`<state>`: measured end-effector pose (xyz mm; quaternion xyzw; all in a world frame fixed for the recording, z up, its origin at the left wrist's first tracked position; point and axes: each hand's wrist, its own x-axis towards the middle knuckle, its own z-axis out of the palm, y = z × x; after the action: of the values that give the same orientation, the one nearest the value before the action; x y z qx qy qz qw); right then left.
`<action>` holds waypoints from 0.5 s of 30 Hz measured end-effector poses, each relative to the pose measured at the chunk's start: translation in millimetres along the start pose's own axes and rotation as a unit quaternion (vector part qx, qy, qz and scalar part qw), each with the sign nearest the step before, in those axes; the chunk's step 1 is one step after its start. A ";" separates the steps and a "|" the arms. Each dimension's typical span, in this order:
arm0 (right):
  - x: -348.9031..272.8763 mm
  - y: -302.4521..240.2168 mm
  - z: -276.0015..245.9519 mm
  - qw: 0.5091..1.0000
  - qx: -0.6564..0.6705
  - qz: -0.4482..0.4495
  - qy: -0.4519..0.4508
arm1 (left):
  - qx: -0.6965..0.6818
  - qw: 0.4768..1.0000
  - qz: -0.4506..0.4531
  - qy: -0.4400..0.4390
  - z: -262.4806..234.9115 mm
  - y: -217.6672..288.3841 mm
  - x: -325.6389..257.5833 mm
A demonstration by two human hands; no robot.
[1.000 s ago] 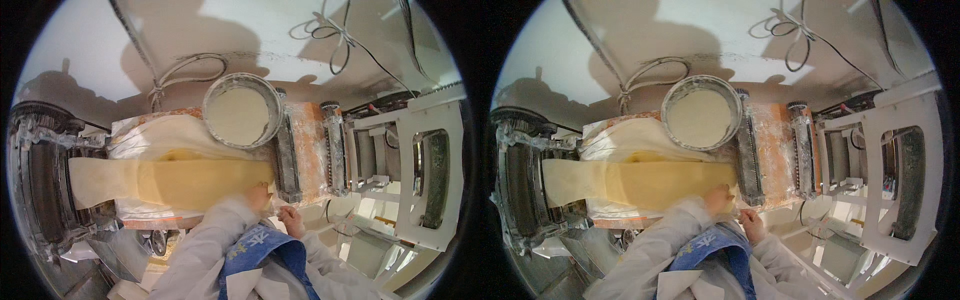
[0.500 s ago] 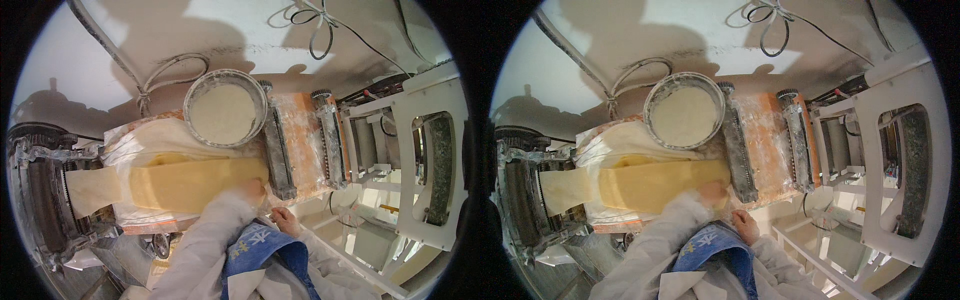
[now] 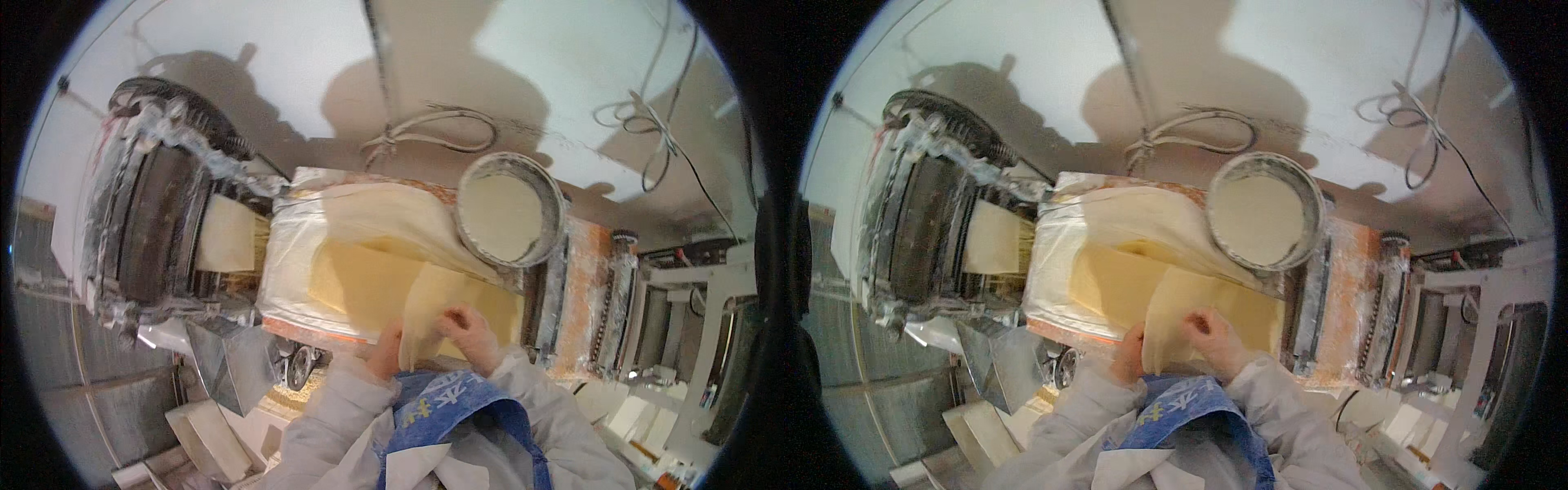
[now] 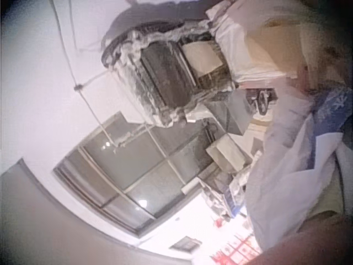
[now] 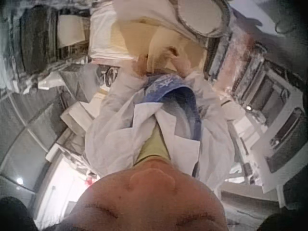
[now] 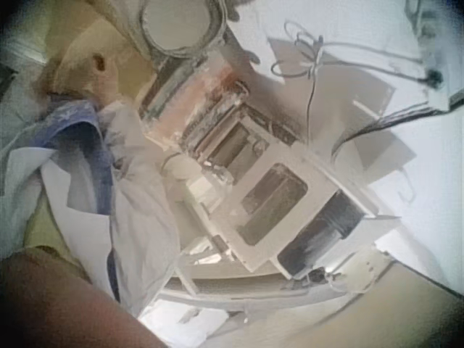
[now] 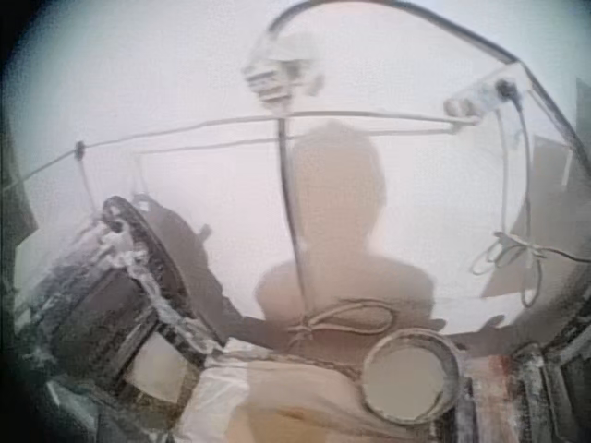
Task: The person feeds sheets of dough into a noodle-making machine, which extrudes noodles into a tray. The person collects the noodles, carries the tray across the room, and places it on a table.
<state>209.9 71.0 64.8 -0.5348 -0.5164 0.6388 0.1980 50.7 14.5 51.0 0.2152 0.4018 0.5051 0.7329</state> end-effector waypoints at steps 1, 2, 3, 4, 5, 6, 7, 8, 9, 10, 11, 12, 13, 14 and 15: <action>2.4 -11.2 12.3 0.996 -0.080 -0.023 -0.015 | -0.122 0.992 -0.014 0.015 -0.5 2.8 -4.3; 3.8 -21.9 24.0 0.988 -0.141 -0.059 -0.025 | -0.239 0.969 -0.048 0.042 -2.7 4.1 -6.2; 3.8 -31.3 35.1 0.985 -0.167 -0.040 -0.022 | -0.369 0.927 -0.061 0.028 -6.0 4.2 -8.5; 3.0 -39.6 44.5 0.984 -0.175 -0.034 -0.016 | -0.331 0.939 -0.076 0.058 -11.6 4.4 -8.9; 1.9 -46.1 50.9 0.982 -0.190 -0.010 -0.002 | -0.311 0.946 -0.073 0.053 -16.9 3.6 -9.4; 0.8 -51.2 55.3 0.979 -0.200 -0.031 -0.014 | -0.275 0.953 -0.096 0.082 -21.4 2.5 -11.1; 0.1 -54.7 57.7 0.976 -0.214 -0.035 -0.017 | -0.270 0.961 -0.047 0.047 -25.1 1.5 -12.0; 0.1 -56.3 58.4 0.977 -0.208 -0.045 -0.032 | -0.248 0.968 -0.021 0.043 -26.8 0.5 -13.3; 0.7 -56.4 58.3 0.970 -0.239 -0.034 -0.039 | -0.242 0.970 0.014 0.010 -27.6 -0.1 -13.9; 1.5 -54.7 57.2 0.967 -0.247 -0.028 -0.059 | -0.242 0.969 -0.003 0.043 -27.3 -0.3 -14.3; 2.2 -51.9 55.0 0.964 -0.256 -0.011 -0.067 | -0.258 0.965 -0.010 0.049 -26.8 0.0 -14.8; 2.7 -47.6 52.9 0.983 -0.171 0.013 -0.072 | -0.279 0.957 -0.023 0.081 -28.0 1.2 -15.2; 2.8 -42.1 49.6 0.993 -0.085 0.049 -0.061 | -0.266 0.960 0.000 0.092 -31.1 2.9 -16.5; 1.7 -35.5 45.0 0.995 0.013 0.083 -0.060 | -0.255 0.958 0.017 0.128 -36.2 4.7 -17.6; -0.2 -26.9 38.2 0.989 0.111 0.102 -0.008 | -0.249 0.959 0.056 0.126 -40.8 5.4 -17.9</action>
<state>168.0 64.1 84.3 -0.5543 -0.3865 0.7133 0.1860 11.7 -3.4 37.7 -0.0174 0.3400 0.6521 0.6774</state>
